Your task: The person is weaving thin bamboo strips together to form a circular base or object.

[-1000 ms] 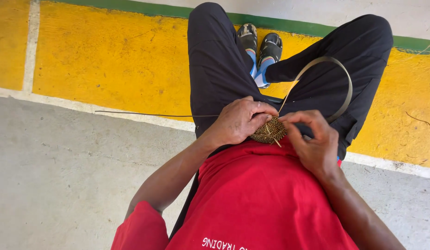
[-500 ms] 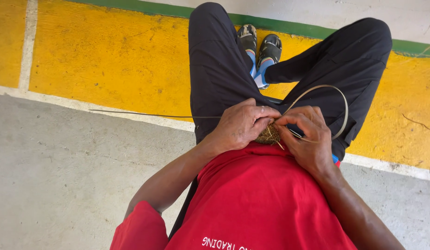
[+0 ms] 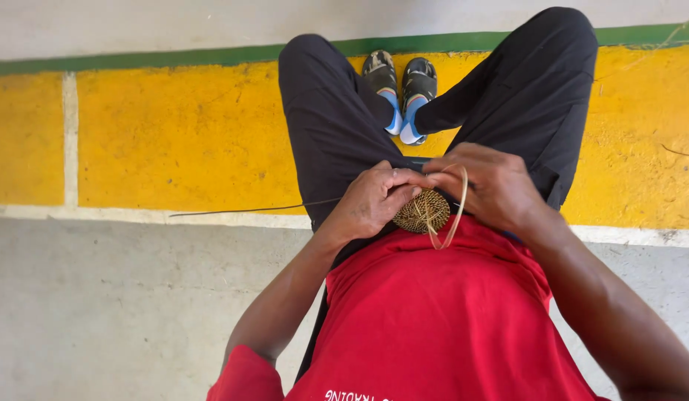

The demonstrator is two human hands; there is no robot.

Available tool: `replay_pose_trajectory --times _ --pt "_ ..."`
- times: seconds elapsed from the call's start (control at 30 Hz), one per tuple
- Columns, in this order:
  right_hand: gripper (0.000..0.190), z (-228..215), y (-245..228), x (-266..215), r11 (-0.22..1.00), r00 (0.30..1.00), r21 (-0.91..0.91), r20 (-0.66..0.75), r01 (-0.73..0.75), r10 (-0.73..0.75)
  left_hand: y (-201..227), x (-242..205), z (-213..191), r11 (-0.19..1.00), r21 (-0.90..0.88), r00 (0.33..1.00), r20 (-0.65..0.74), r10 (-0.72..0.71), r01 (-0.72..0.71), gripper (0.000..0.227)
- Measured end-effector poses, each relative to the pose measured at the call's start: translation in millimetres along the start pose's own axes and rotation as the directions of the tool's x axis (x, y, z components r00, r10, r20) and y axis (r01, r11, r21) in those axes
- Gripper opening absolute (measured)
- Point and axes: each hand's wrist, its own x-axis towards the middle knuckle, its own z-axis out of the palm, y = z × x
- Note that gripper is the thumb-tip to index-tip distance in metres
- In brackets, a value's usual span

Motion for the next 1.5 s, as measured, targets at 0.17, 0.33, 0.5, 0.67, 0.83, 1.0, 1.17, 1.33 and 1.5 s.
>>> replay_pose_trajectory --times 0.17,0.33,0.5,0.67,0.83,1.0,1.17,1.33,1.5 --pt "0.030 13.4 20.5 11.8 0.961 0.983 -0.233 -0.069 0.148 -0.168 -2.8 0.7 0.0 0.990 0.081 0.993 -0.022 0.114 -0.112 0.023" --pt "0.033 17.0 28.3 14.1 0.907 0.957 -0.314 0.013 0.279 -0.290 -4.1 0.9 -0.1 0.996 0.067 0.995 0.081 0.050 -0.056 0.027" --pt "0.031 20.2 32.4 6.6 0.878 0.940 -0.360 -0.005 0.315 -0.340 -8.8 -0.2 3.0 0.997 0.050 0.996 0.075 0.054 -0.058 0.024" --pt "0.040 -2.2 15.0 0.9 0.981 0.999 -0.193 0.034 -0.008 0.015 12.2 -7.3 -16.8 0.988 0.110 0.994 0.016 0.112 -0.113 0.023" --pt "0.018 -14.2 16.7 4.8 0.935 0.845 0.204 0.513 -0.290 0.150 17.4 -18.0 -25.4 0.972 0.208 0.990 0.112 0.086 -0.108 0.021" --pt "0.026 13.2 28.7 0.2 0.814 0.711 0.214 0.635 -0.539 0.304 -4.1 -21.0 -6.8 0.992 -0.033 0.991 0.046 0.125 -0.123 0.023" --pt "0.022 12.9 22.5 4.7 0.833 0.785 0.251 0.542 -0.493 0.301 -3.7 -22.0 -3.0 0.995 -0.090 0.999 0.020 0.039 -0.037 0.025" --pt "0.014 10.3 58.3 17.1 0.990 0.984 -0.103 0.161 0.091 -0.074 -0.6 -20.3 -2.0 0.997 -0.057 0.999 0.009 0.048 -0.047 0.022" --pt "0.022 -10.8 80.2 40.8 0.940 0.969 -0.236 -0.079 -0.247 0.235 -14.2 -15.9 -3.7 0.988 -0.126 0.996 0.012 0.092 -0.089 0.021"
